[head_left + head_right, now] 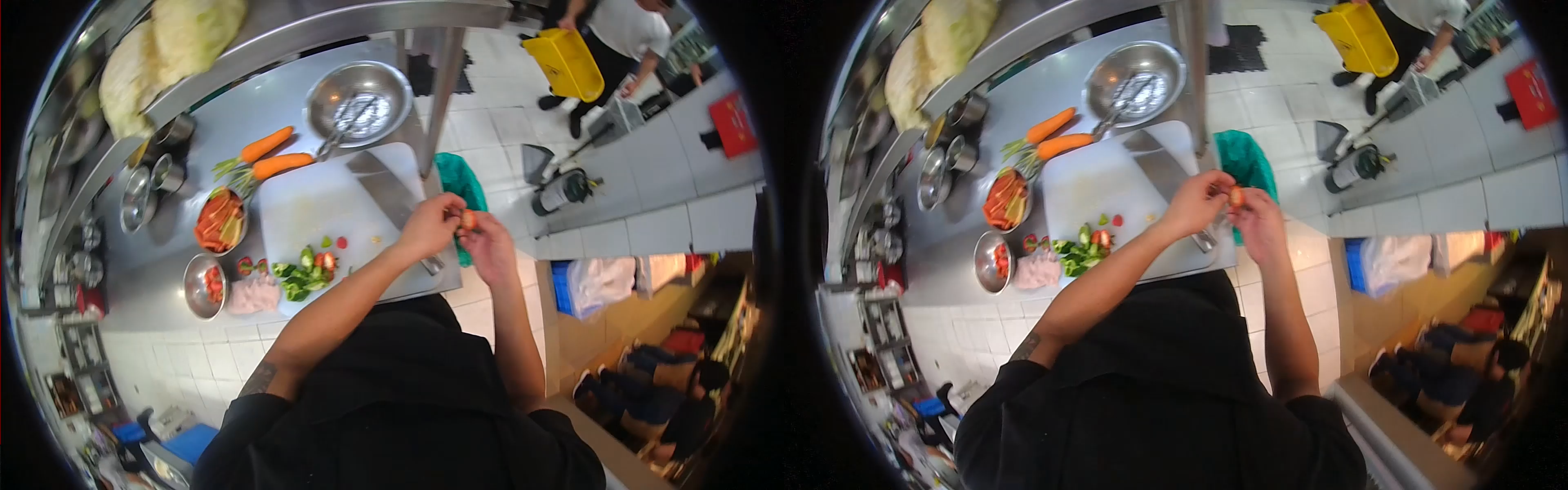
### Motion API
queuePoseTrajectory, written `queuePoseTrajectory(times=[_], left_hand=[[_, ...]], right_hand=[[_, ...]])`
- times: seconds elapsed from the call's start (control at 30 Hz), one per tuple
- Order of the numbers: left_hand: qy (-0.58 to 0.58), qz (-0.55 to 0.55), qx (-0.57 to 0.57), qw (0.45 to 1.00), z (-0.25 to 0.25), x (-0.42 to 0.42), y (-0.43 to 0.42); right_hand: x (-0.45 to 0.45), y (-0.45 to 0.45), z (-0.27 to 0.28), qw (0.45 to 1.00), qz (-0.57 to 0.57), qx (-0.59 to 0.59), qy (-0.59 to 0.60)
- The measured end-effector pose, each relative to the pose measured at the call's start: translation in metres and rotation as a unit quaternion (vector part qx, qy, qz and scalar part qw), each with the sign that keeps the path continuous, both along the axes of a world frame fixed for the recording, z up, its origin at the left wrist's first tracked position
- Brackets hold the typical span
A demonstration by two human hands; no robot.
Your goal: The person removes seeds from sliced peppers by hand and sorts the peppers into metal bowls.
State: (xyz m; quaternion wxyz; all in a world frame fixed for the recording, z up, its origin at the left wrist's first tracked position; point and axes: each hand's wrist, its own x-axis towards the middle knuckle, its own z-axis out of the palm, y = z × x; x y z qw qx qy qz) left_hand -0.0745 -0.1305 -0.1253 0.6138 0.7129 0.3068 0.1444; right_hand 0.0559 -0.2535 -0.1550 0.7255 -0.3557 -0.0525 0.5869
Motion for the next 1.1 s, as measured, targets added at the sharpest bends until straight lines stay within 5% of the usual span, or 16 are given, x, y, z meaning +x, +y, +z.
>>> queuePoseTrajectory(times=[0.1, 0.13, 0.17, 0.27, 0.33, 0.5, 0.57, 0.6, 0.67, 0.77, 0.83, 0.9, 1.03, 1.1], left_hand=[[0.004, 0.077, 0.097, 0.992, -0.004, -0.024, 0.009], [0.020, 0.077, 0.136, 0.988, -0.009, -0.037, 0.017], [0.034, 0.070, 0.172, 0.982, -0.012, -0.046, 0.022], [0.208, 0.038, 0.351, 0.912, 0.009, -0.123, 0.045], [0.317, 0.012, 0.316, 0.894, 0.004, -0.165, 0.049], [0.295, 0.022, 0.298, 0.908, -0.016, -0.191, 0.054], [0.266, 0.034, 0.289, 0.919, -0.010, -0.194, 0.060], [0.182, 0.130, 0.162, 0.961, -0.008, -0.200, 0.063], [0.010, 0.287, -0.050, 0.956, 0.006, -0.211, 0.069], [0.040, 0.308, -0.076, 0.948, -0.007, -0.241, 0.087], [0.205, 0.178, 0.210, 0.939, -0.028, -0.237, 0.086], [0.292, 0.076, 0.258, 0.918, -0.026, -0.224, 0.075], [0.322, 0.063, 0.302, 0.895, -0.060, -0.206, 0.084], [0.276, 0.039, 0.249, 0.928, -0.042, -0.208, 0.090]], right_hand=[[0.007, 0.016, -0.010, 0.943, -0.105, -0.132, -0.287], [0.023, 0.017, -0.037, 0.815, -0.061, -0.184, -0.547], [0.034, 0.011, -0.052, 0.547, -0.074, -0.171, -0.816], [0.042, 0.012, -0.068, 0.573, -0.034, -0.170, -0.801], [0.022, 0.020, -0.051, 0.782, -0.034, -0.202, -0.589], [-0.048, 0.066, -0.018, 0.850, -0.025, -0.067, -0.522], [-0.082, 0.075, 0.009, 0.848, 0.084, -0.022, -0.524], [-0.098, 0.077, 0.005, 0.853, 0.132, -0.016, -0.505], [-0.124, 0.082, -0.001, 0.856, 0.180, -0.007, -0.485], [-0.151, 0.084, 0.003, 0.788, 0.259, 0.016, -0.559], [-0.162, 0.087, 0.007, 0.737, 0.282, 0.018, -0.614], [-0.167, 0.085, 0.020, 0.683, 0.319, 0.023, -0.657], [-0.173, 0.071, 0.017, 0.562, 0.341, 0.018, -0.754], [-0.170, 0.066, 0.001, 0.598, 0.363, -0.002, -0.715]])
